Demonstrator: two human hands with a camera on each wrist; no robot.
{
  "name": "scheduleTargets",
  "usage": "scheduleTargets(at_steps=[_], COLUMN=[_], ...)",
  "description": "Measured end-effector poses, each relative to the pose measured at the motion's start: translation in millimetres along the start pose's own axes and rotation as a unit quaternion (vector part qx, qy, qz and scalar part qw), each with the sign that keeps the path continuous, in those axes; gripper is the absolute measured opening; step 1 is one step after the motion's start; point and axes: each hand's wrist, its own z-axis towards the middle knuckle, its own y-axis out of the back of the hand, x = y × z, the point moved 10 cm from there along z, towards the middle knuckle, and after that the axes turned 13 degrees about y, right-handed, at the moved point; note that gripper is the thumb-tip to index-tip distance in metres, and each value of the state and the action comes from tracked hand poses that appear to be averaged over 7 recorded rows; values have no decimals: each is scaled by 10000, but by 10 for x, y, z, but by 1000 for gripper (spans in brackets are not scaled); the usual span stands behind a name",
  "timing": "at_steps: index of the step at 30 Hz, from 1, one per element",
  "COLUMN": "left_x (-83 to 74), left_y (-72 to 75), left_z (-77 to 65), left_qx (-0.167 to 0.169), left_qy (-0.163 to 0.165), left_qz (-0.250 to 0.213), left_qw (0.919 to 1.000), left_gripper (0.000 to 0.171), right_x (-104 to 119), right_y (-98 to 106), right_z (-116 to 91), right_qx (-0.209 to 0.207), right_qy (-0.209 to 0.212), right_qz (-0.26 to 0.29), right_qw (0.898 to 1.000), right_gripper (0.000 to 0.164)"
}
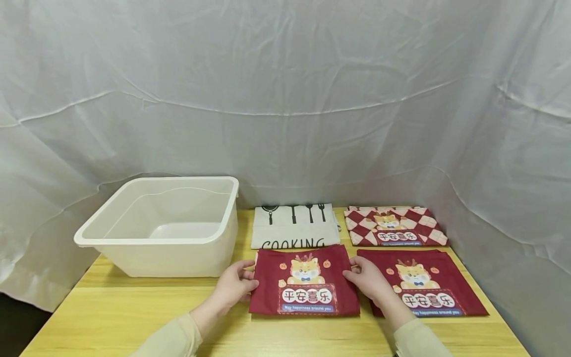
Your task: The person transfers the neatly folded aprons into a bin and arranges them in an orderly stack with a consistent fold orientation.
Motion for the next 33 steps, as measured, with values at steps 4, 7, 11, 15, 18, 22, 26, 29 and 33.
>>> scheduleTargets(at_steps=[4,7,11,15,18,22,26,29,33], left_x=[-97,-173,-302,-475,-616,-781,-902,-976,-1066], left_y=[14,18,25,33,38,61,88,103,129], left_z=[-24,-45,-95,-148,-171,-199,-226,-257,-326], left_qx=[-54,-79,-133,-198,-218,-257,-252,-258,-262], left_qy=[-122,-186,-345,-559,-756,-912,-946,-989,-1047], left_qz=[-148,-204,-172,-115,-41,5,-55,-54,-131], left_qw=[9998,9996,9992,9982,9969,9955,9952,9948,9941], left_gripper=[59,61,61,60,58,57,56,56,56], right_x=[32,102,216,301,368,495,637,730,836], right_y=[44,101,161,229,304,396,476,532,572], right_z=[-5,-8,-10,-9,-16,-24,-33,-47,-63], right_qx=[-35,-50,30,58,-31,-105,-151,-185,-176], right_qy=[64,225,464,512,531,670,867,966,1099], right_qz=[372,607,1057,1350,1401,1503,1537,1365,1294], right_qw=[9993,9979,9933,9895,9887,9863,9842,9857,9853], right_gripper=[39,38,37,35,35,29,21,21,19])
